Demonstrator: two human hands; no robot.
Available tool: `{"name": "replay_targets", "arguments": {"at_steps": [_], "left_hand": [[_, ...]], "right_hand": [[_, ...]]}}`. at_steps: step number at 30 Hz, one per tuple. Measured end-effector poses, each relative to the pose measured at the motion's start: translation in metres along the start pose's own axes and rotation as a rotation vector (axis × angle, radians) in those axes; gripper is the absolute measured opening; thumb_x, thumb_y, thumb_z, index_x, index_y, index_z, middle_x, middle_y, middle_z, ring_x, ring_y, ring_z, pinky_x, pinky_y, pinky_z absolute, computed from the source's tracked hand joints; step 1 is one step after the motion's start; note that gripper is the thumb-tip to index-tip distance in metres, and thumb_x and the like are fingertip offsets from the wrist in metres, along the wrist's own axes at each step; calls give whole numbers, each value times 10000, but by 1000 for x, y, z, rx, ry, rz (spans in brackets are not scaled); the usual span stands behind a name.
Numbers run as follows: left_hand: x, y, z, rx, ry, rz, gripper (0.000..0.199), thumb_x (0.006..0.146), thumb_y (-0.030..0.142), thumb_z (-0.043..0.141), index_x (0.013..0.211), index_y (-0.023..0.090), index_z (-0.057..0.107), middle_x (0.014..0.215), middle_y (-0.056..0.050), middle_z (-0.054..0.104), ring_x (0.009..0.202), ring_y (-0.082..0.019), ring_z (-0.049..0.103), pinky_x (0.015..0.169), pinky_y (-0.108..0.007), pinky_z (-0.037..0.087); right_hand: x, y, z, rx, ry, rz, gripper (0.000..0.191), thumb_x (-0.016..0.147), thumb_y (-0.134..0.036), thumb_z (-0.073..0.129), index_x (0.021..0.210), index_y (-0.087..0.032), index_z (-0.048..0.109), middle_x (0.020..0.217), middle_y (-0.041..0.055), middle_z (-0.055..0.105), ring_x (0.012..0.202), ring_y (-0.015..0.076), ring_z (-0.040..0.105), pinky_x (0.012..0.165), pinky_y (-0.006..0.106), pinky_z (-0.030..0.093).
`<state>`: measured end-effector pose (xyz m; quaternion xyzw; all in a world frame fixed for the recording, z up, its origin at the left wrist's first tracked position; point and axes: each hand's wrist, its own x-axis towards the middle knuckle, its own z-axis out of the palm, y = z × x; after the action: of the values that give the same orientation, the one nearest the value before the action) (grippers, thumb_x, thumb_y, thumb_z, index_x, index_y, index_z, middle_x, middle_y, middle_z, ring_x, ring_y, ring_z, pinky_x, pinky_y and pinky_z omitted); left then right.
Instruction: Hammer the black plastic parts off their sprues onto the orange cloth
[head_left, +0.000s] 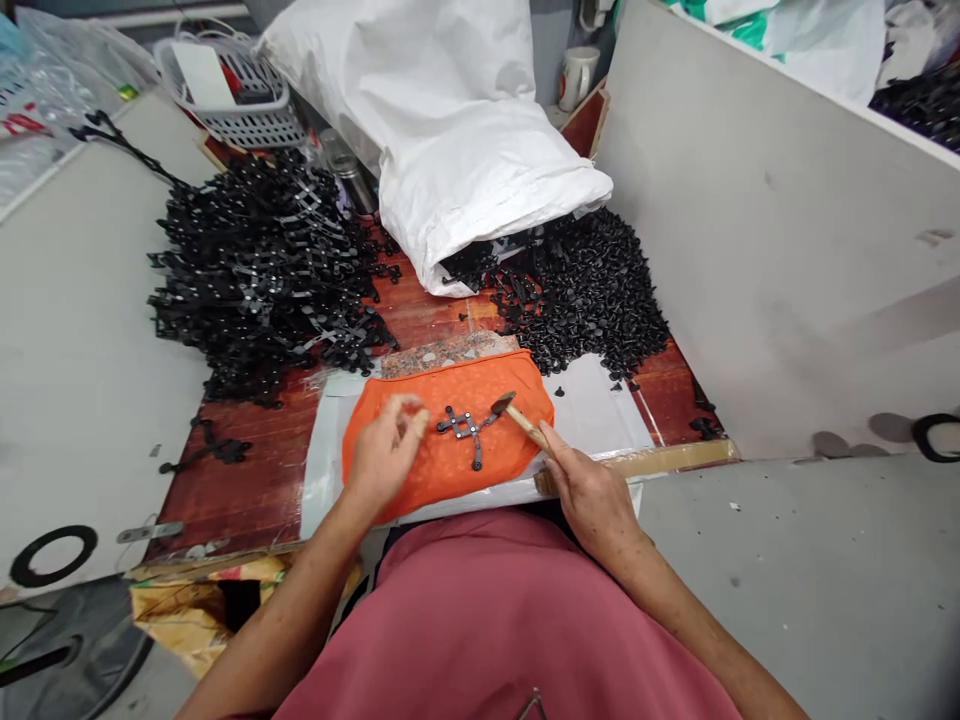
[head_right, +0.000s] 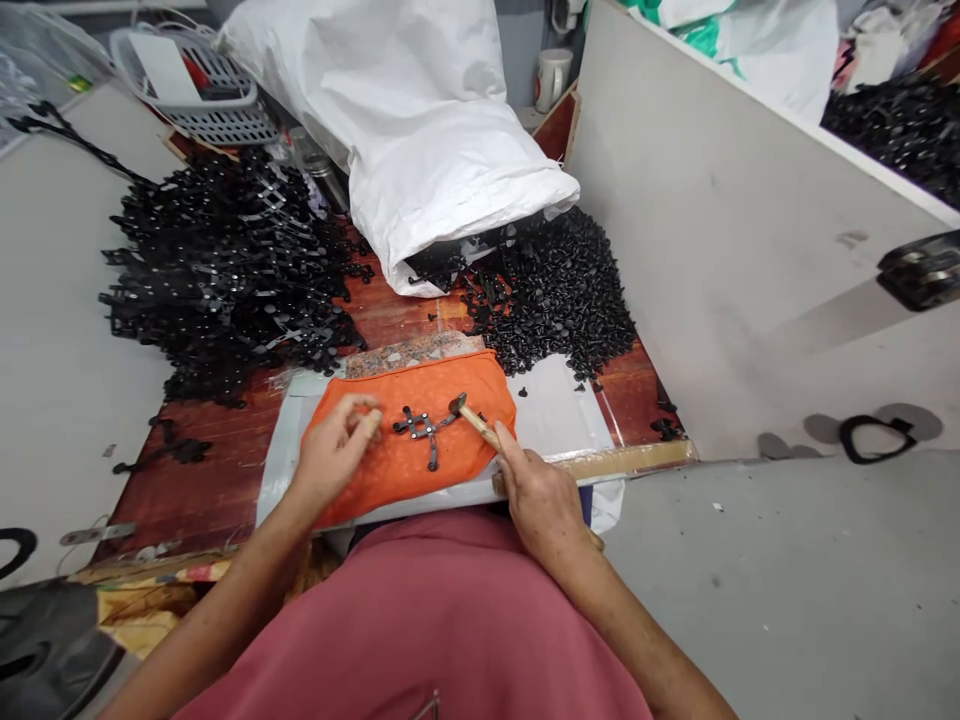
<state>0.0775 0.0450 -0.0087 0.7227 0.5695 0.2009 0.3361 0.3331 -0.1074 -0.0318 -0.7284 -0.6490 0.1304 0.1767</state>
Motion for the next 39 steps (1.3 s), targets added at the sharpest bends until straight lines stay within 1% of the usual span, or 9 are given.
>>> {"name": "replay_targets", "arguments": {"at_steps": [3, 9, 15, 19, 23, 27, 31, 35, 39], "left_hand": [[-18, -2, 15, -112, -139, -55, 383, 961, 530, 490, 1181, 230, 581, 635, 50, 597, 577, -157, 568, 591, -271, 389], [-7, 21, 43, -145, -107, -12, 246, 906, 419, 554, 1066, 234, 581, 701, 45, 602, 631, -137, 559, 607, -250, 382], [8, 23, 27, -299, -93, 54, 202, 916, 386, 553, 1041, 231, 587, 768, 29, 566, 720, -134, 535, 681, -243, 430], [7, 26, 13, -480, -267, -18, 224, 922, 412, 561, 1056, 233, 564, 784, 32, 516, 648, -117, 480, 589, -222, 408], [0, 27, 12, -629, -372, -87, 250, 896, 449, 612, 969, 216, 556, 729, 49, 436, 573, -92, 360, 517, -210, 298], [-8, 19, 13, -547, -377, -18, 307, 836, 465, 707, 891, 186, 592, 754, 27, 504, 682, -110, 447, 640, -220, 374], [-12, 9, 6, -479, -392, -7, 305, 877, 486, 652, 874, 185, 601, 717, 34, 482, 657, -111, 430, 627, -226, 358], [-9, 12, 2, -397, -423, 59, 262, 947, 453, 560, 952, 197, 616, 754, 27, 517, 685, -123, 459, 643, -234, 370], [0, 22, 11, -344, -420, 115, 233, 967, 405, 518, 1005, 202, 624, 803, 15, 574, 714, -133, 504, 671, -243, 398]], "right_hand": [[-4, 4, 8, 56, 39, 2, 515, 1071, -288, 373, 1576, -234, 457, 1047, 94, 796, 843, 241, 758, 717, 326, 569], [-8, 4, 6, 190, 16, 36, 517, 1063, -292, 400, 1577, -271, 451, 1168, 80, 785, 923, 236, 766, 777, 330, 588], [-15, 16, -14, 395, 29, 147, 513, 1057, -307, 416, 1567, -294, 465, 1443, 56, 651, 1203, 240, 692, 967, 345, 551], [-13, 25, -25, 366, 43, 216, 469, 1046, -325, 437, 1502, -286, 535, 1267, 47, 754, 1023, 231, 736, 859, 316, 539], [14, 11, -30, 253, -8, 206, 276, 1018, -316, 496, 1212, -250, 681, 909, 5, 770, 771, 189, 688, 680, 264, 466], [58, -11, -28, 74, -61, 108, 164, 1004, -313, 553, 1073, -234, 679, 1031, 32, 755, 932, 193, 679, 772, 261, 440], [90, -25, -20, -6, -126, 79, 158, 968, -357, 620, 978, -225, 707, 1017, 67, 765, 898, 214, 682, 756, 287, 428], [109, -35, -13, -61, -163, 88, 210, 965, -398, 625, 989, -213, 724, 978, 96, 776, 877, 231, 691, 750, 301, 427], [117, -38, -15, -62, -141, 102, 274, 994, -460, 573, 1057, -229, 708, 943, 77, 776, 847, 221, 688, 725, 290, 410]]}}
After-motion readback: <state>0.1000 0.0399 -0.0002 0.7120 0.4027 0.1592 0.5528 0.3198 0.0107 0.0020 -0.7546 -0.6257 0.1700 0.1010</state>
